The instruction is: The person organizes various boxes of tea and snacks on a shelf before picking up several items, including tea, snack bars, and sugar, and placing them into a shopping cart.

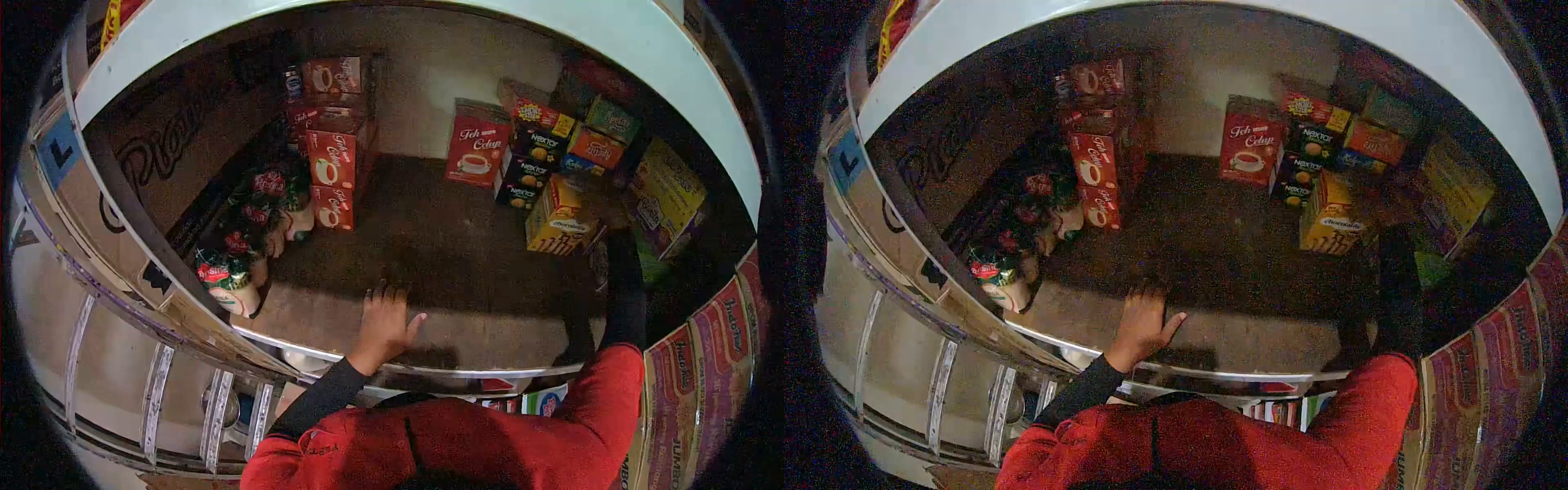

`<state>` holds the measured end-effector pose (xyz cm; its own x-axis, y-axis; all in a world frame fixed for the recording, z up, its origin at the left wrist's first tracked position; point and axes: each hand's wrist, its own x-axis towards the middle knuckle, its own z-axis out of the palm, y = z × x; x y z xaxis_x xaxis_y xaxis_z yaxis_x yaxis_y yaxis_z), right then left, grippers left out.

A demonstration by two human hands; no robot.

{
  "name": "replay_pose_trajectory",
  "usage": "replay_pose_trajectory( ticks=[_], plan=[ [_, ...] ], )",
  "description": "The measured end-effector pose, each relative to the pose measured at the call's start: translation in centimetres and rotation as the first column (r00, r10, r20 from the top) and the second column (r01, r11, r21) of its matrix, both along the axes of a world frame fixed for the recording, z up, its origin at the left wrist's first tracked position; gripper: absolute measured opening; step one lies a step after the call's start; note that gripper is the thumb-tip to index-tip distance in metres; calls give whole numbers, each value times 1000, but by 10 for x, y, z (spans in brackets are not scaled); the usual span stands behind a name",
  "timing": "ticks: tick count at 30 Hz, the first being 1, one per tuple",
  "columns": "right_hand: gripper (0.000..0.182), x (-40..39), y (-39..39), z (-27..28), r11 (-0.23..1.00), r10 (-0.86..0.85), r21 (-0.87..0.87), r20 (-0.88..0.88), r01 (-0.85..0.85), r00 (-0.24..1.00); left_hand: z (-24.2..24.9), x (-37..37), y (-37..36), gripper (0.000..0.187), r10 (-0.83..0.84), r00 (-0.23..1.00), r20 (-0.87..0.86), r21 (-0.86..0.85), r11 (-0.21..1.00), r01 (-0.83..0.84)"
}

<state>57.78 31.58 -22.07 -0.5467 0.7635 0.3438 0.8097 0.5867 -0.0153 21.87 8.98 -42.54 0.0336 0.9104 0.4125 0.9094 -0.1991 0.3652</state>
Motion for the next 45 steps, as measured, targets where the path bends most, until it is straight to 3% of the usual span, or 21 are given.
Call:
replay_pose_trajectory(
  ticks=[5,8,12,14,16,17,18,20,24,29,32,34,36,38,40,45],
  plan=[
    [58,-26,22,2,993,86,96,-115,-76,990,10,-1,1,60,23,1000,-14,-83,996,-24],
    [54,-86,65,-4,966,188,211,-184,-148,965,4,0,2,59,67,998,-21,-19,998,-67],
    [42,-165,137,-21,952,206,259,-147,-163,967,3,-4,7,60,80,997,-4,-84,993,-80],
    [46,-194,154,-28,893,111,436,14,-106,994,2,-5,8,60,108,994,-5,-128,986,-108],
    [43,-210,213,-66,630,-55,770,-84,100,995,4,-5,8,59,91,995,-36,-118,988,-94],
    [43,-219,206,-59,631,-38,770,-91,95,995,3,-5,8,59,107,993,-42,-117,987,-111],
    [41,-222,183,-42,852,-110,507,-70,130,991,1,-5,8,57,93,995,-29,-42,995,-94],
    [39,-224,156,-15,969,-162,186,-16,162,987,1,-7,9,55,84,996,-13,32,996,-84],
    [51,-225,127,18,991,33,125,123,-49,992,6,-6,6,60,55,998,9,-73,996,-54],
    [67,-288,157,5,956,171,194,233,-218,957,3,-5,6,60,93,996,-1,-32,995,-93],
    [63,-333,215,-25,858,419,323,8,-399,908,9,-8,7,61,75,995,64,-159,985,-64],
    [63,-360,245,-52,831,426,434,-92,-349,900,-1,-7,8,61,106,994,-22,-21,994,-106],
    [62,-379,261,-81,831,358,516,-213,-207,909,4,-8,6,60,91,995,37,3,996,-91],
    [61,-391,270,-106,834,301,545,-315,-88,900,1,-9,7,59,69,993,94,31,997,-72],
    [61,-397,275,-128,842,273,539,-383,-26,882,-10,-9,12,56,54,998,-8,120,991,-53],
    [59,-395,284,-180,881,240,474,-430,-9,870,-6,-8,12,55,80,997,-8,-47,996,-80]
  ],
)
